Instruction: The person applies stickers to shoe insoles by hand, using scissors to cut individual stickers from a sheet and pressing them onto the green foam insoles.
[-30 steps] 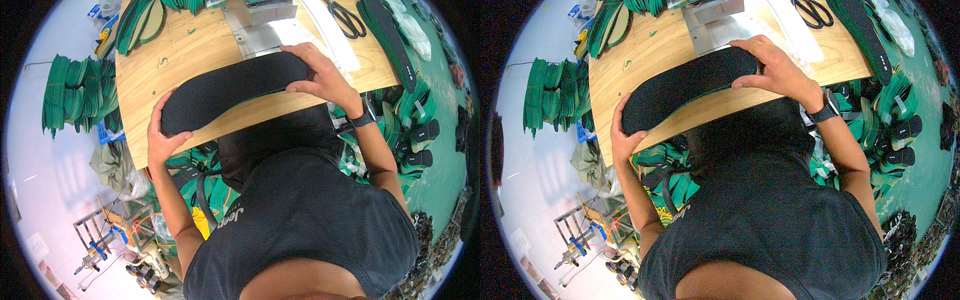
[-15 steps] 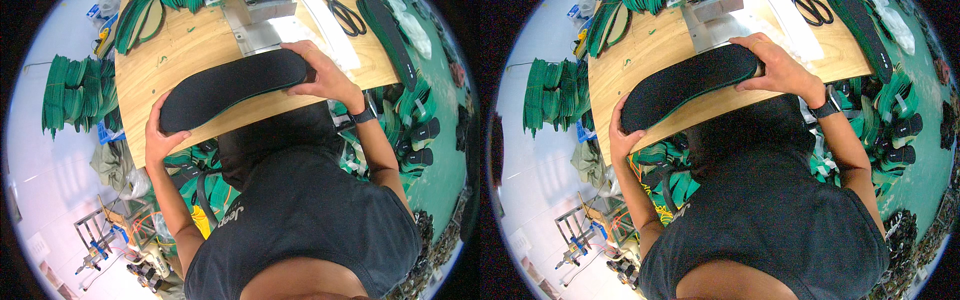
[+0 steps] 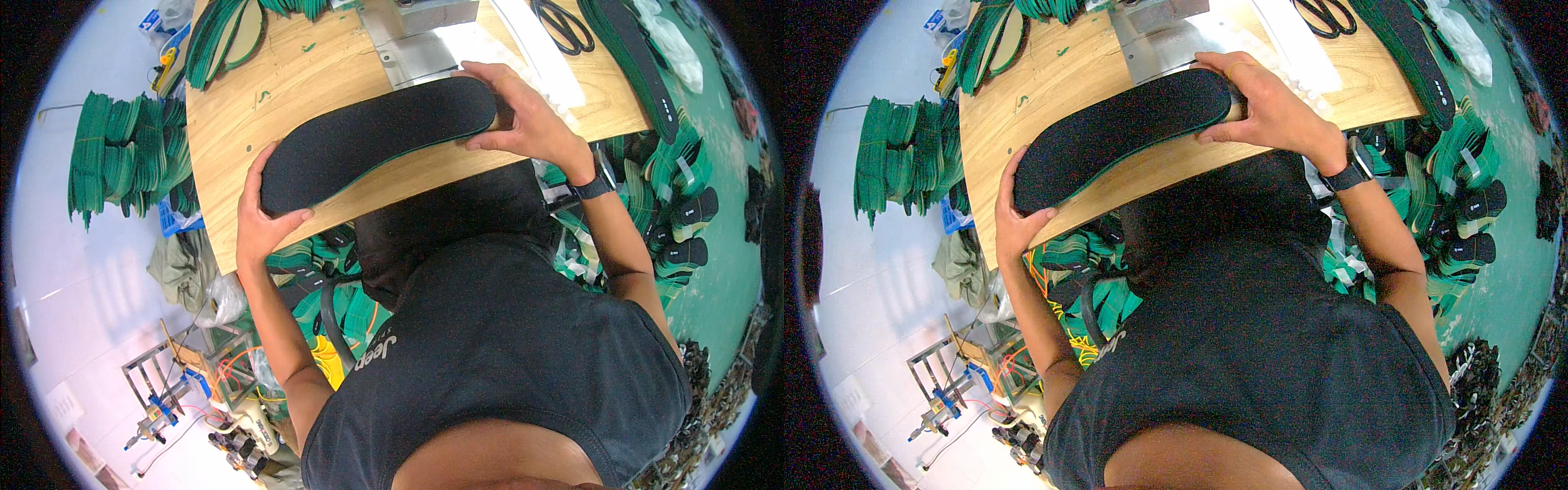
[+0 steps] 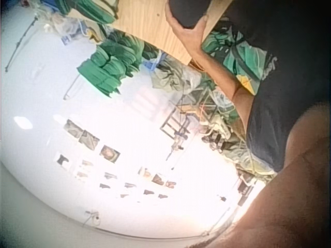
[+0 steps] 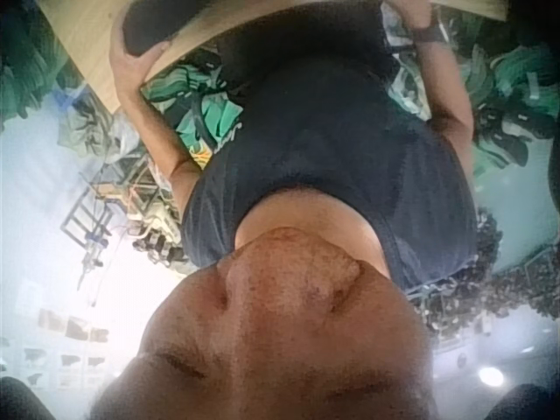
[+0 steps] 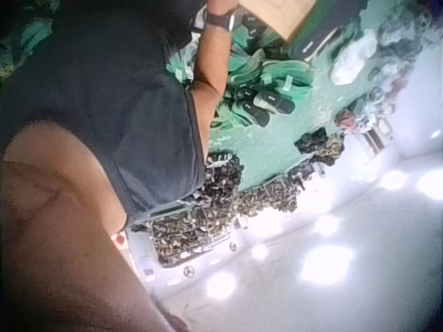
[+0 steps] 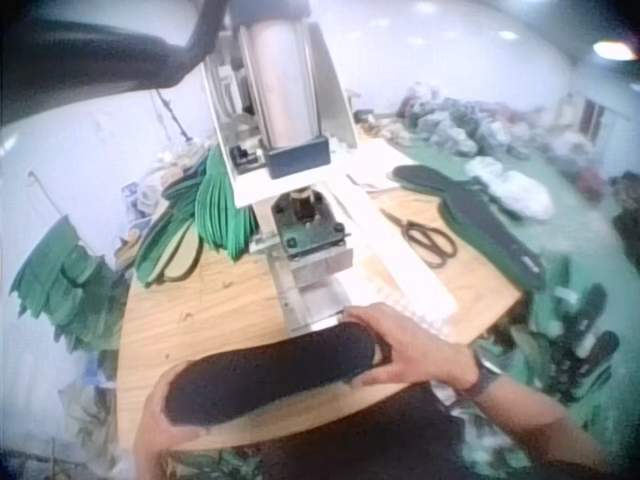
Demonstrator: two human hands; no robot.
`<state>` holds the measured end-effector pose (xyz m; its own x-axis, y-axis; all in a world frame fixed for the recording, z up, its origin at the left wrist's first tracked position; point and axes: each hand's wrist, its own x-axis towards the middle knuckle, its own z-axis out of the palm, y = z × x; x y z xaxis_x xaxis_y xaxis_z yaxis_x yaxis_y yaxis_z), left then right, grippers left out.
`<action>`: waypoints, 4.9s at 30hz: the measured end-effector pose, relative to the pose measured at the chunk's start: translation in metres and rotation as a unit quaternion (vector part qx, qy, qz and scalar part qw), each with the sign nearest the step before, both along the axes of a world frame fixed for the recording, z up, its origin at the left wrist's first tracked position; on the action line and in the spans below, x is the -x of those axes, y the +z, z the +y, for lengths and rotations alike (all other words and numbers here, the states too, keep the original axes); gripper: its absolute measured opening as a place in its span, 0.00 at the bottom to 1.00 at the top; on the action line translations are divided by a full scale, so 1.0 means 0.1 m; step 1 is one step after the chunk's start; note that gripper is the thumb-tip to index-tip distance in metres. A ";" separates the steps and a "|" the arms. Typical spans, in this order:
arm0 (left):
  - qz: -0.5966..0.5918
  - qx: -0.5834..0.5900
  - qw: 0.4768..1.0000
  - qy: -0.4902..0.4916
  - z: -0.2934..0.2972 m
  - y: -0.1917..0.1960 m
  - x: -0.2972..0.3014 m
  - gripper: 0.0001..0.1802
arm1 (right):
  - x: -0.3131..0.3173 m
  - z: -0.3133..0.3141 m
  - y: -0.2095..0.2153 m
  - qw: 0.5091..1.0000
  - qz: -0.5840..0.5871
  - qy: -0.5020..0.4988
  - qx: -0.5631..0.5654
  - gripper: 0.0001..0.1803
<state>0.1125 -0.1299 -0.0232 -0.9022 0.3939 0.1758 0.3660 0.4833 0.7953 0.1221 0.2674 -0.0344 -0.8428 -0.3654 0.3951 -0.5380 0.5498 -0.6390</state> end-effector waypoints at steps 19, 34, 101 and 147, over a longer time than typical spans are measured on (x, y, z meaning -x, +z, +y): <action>0.016 -0.111 0.994 -0.020 0.10 -0.09 0.04 0.74 | -0.15 -0.19 0.02 0.999 -0.002 -0.032 -0.029 0.62; 0.004 -0.058 0.998 0.031 0.05 -0.04 -0.04 0.64 | -0.15 -0.11 -0.02 0.998 0.031 -0.050 0.038 0.38; 0.029 -0.010 0.999 0.009 0.31 -0.02 0.80 0.62 | 0.66 0.09 -0.10 0.987 0.021 -0.162 -0.001 0.28; -0.253 -0.366 0.892 -0.084 2.09 -0.12 0.01 0.11 | 1.12 1.92 -0.09 0.918 0.016 -0.329 -0.221 0.24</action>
